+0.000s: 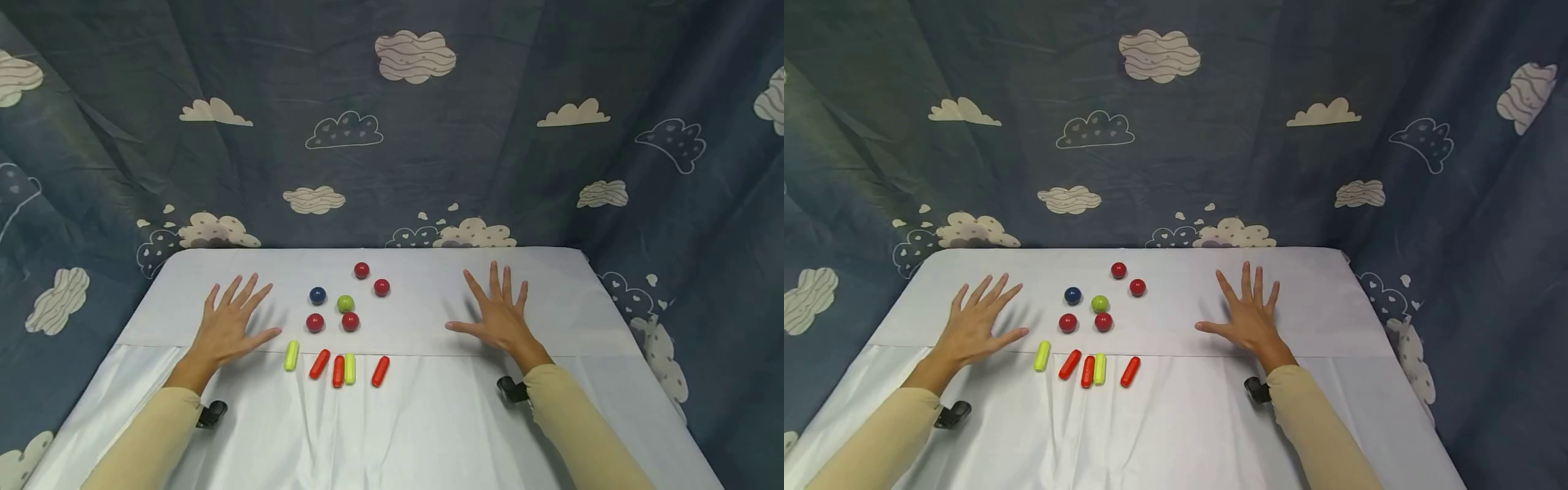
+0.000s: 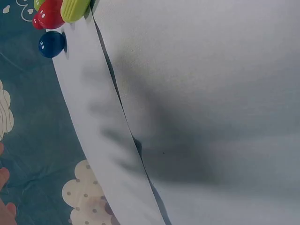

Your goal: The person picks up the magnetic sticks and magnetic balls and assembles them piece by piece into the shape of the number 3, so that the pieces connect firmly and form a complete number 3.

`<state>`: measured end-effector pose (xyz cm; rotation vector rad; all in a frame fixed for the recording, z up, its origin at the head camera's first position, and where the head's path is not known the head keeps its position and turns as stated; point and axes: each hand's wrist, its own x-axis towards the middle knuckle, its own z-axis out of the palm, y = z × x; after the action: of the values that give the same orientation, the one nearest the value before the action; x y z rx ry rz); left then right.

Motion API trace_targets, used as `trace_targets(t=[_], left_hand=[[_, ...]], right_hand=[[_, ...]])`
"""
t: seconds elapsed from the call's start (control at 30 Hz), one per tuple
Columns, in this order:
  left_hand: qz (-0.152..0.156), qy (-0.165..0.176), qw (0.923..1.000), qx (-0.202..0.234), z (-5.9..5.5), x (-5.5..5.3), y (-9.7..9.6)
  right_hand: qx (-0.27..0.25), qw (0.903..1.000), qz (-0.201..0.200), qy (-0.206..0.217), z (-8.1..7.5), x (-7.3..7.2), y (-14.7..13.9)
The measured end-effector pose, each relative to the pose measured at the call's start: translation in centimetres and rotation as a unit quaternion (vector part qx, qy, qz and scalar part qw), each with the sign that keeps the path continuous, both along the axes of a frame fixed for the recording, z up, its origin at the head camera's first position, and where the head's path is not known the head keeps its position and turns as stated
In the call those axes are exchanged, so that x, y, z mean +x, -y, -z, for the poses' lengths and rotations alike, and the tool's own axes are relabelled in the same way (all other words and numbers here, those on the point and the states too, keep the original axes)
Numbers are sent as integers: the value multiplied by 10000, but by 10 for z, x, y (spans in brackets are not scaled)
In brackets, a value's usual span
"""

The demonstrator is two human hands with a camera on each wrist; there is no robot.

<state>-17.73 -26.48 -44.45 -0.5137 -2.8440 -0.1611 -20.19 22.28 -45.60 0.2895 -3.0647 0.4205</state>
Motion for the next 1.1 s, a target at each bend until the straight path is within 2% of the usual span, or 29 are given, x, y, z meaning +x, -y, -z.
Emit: trace_targets(t=[0.27,0.37,0.47,0.57,0.77,0.87,0.97,1.1], left_hand=[[34,682,9961,551,-2,7,-10],[-6,881,9928,812,-2,10,-13],[-74,1081,9875,1144,-2,13,-16],[-188,1353,9774,1611,-1,15,-19],[-402,1892,9449,2640,0,19,-22],[-402,2002,9328,2971,3,20,-24],[-423,2062,9278,3081,7,19,-26],[-595,2184,9221,3138,10,20,-28]], right_hand=[[-492,9986,-64,156,0,-5,11],[-778,9967,-128,218,-1,-8,20],[-829,9961,-177,230,1,-14,29],[-855,9959,-221,209,2,-19,38],[-1227,9917,-251,306,4,-27,55],[-1371,9892,-202,477,6,-32,61],[-1523,9862,-194,624,9,-38,67],[-1758,9811,-307,746,11,-46,75]])
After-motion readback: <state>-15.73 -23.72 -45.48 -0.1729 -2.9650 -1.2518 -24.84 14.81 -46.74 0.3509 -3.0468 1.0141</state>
